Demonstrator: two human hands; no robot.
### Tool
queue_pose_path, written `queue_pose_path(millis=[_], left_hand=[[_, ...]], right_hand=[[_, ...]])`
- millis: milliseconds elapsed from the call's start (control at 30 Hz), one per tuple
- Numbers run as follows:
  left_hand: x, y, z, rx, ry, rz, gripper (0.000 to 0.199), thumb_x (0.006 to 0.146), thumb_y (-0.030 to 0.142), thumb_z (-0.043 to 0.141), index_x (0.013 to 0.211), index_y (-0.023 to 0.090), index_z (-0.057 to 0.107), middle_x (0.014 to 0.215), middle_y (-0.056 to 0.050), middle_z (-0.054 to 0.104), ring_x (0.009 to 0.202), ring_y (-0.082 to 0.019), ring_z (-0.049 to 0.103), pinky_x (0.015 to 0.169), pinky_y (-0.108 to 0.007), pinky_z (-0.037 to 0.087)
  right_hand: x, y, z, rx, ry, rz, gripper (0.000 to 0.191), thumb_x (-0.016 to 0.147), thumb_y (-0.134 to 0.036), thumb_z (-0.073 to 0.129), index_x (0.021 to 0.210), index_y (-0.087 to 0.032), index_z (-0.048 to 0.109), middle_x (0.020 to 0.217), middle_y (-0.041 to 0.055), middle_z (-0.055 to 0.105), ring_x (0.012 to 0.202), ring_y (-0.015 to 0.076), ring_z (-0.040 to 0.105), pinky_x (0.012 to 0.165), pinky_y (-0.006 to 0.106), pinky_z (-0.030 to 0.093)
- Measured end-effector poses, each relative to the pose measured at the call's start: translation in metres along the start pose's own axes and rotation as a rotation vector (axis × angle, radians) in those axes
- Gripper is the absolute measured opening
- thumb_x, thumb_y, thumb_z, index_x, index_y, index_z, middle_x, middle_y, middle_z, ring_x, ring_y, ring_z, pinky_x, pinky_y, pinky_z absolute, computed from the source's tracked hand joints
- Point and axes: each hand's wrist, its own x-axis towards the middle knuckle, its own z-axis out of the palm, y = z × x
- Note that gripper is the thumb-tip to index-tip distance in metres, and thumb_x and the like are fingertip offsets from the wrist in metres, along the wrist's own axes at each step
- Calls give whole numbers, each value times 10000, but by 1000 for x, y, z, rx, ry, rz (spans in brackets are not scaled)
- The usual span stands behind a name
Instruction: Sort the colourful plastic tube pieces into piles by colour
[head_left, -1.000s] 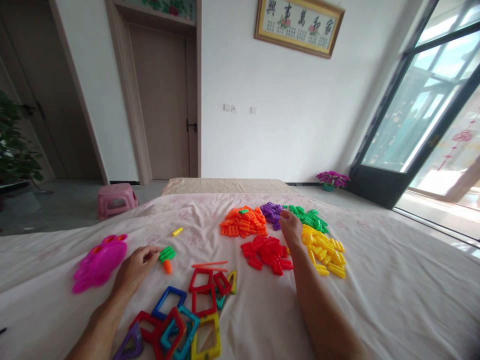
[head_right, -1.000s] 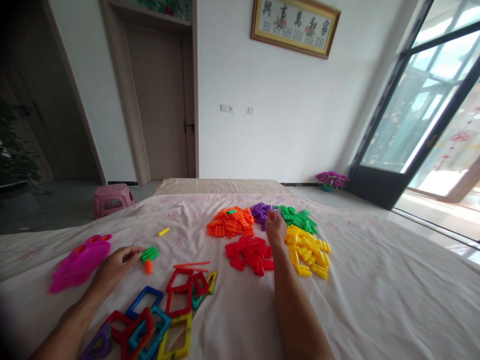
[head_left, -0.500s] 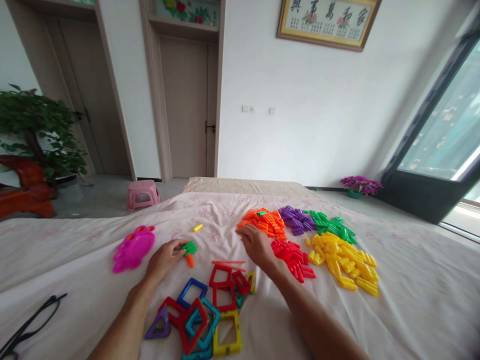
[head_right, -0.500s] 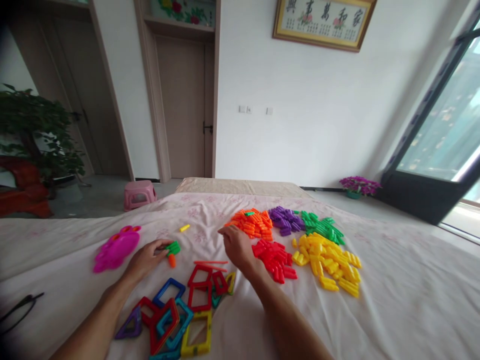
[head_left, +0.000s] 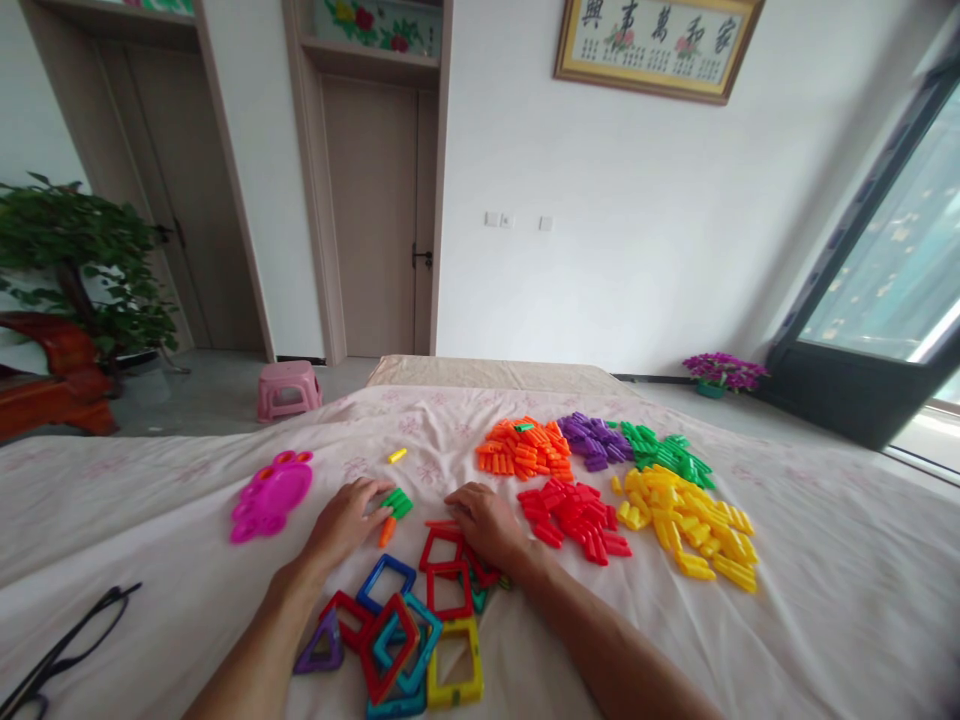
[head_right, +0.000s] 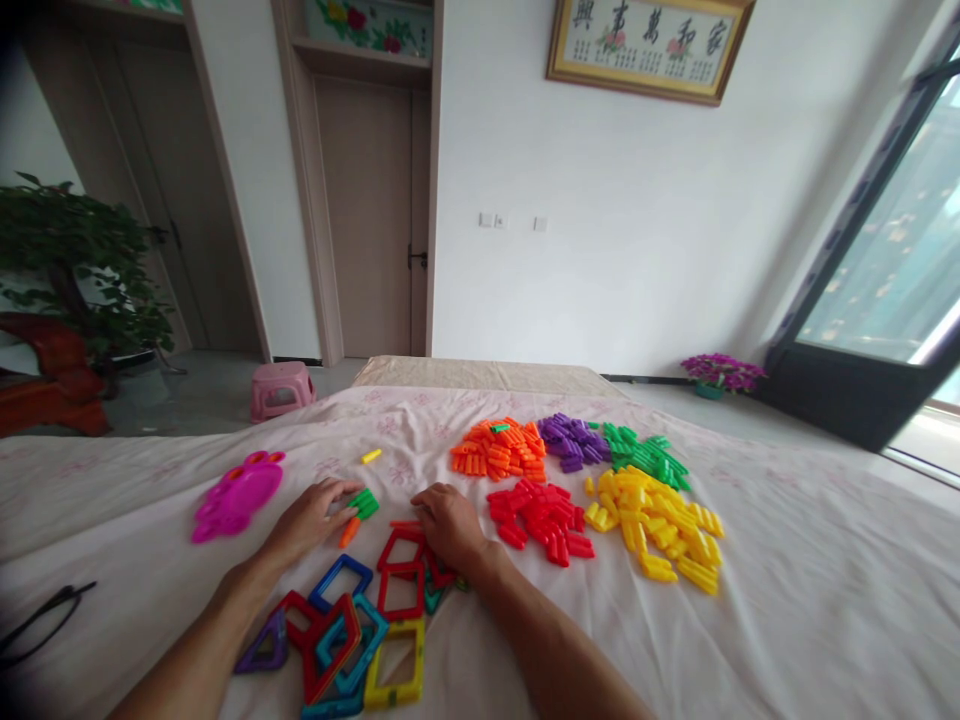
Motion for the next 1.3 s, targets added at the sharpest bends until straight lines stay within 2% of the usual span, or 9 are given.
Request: queue_pose_path(millis=[233, 433, 633, 700, 833, 967, 1133, 1233, 1300], left_hand=[[1, 4, 3, 57, 41, -23, 236, 738, 367, 642, 871, 188, 721, 969, -113, 669, 983, -274, 588, 921, -397, 429], [3, 9, 10, -113, -11, -64, 283, 769, 377, 600, 952, 170, 661, 939, -81, 701, 892, -228, 647, 822, -335, 487], [0, 27, 13, -258, -66, -35, 204, 785, 350, 584, 881, 178, 636, 824, -33, 706, 776, -183, 654, 734, -276, 486], [-1, 33, 14, -281, -69, -28, 207, 780, 354, 590, 871, 174, 640, 800, -30, 703, 757, -181, 650, 715, -273, 482], [-2, 42, 15, -332, -103, -5, 223, 765, 371, 621, 851, 167, 644, 795, -31, 701, 760, -180, 644, 711, -269, 484], [0, 33, 13, -290, -112, -32, 255, 770, 415, 620, 842, 172, 650, 797, -35, 709, 789, -200, 658, 736, -284, 500], [4, 0, 2, -131, 8, -141, 350, 769, 503, 585, 908, 196, 679, 932, -48, 740, 908, -234, 679, 828, -313, 514], [5, -12, -3, -94, 27, -164, 345, 760, 509, 575, 893, 210, 686, 926, -41, 746, 916, -237, 683, 813, -297, 526], [5, -16, -4, -86, 28, -167, 327, 756, 496, 574, 881, 216, 688, 909, -35, 749, 897, -233, 689, 782, -282, 534]], right_hand=[[-1, -3, 0, -24, -12, 0, 249, 895, -179, 502, 1046, -199, 699, 1031, 63, 696, 1008, 177, 613, 914, 264, 445], [0, -4, -1, -31, -19, 61, 312, 891, -218, 519, 1173, -204, 652, 1096, 75, 675, 1006, 187, 619, 898, 269, 456], [5, -13, 0, 82, 12, 34, 441, 877, -301, 597, 1310, -230, 552, 1137, 62, 659, 931, 173, 632, 818, 257, 476], [8, -17, 2, 108, -5, -12, 391, 876, -298, 607, 1262, -243, 586, 1100, 45, 670, 926, 167, 626, 811, 249, 469], [10, -22, 5, 108, -36, -51, 170, 852, -266, 635, 1009, -231, 690, 918, 13, 683, 841, 150, 614, 748, 228, 449], [12, -20, 0, 120, 38, -33, 148, 840, -235, 632, 973, -210, 691, 863, 9, 671, 762, 128, 590, 693, 214, 429], [19, 19, -39, 127, 340, 101, 166, 842, -241, 562, 935, -186, 688, 802, 12, 653, 702, 125, 558, 640, 217, 411], [13, 61, -84, 96, 569, 269, 224, 825, -283, 515, 907, -166, 687, 733, 1, 633, 645, 125, 532, 576, 212, 380], [3, 92, -119, 14, 644, 370, 242, 806, -313, 507, 830, -152, 686, 668, -5, 612, 607, 121, 509, 547, 209, 348]])
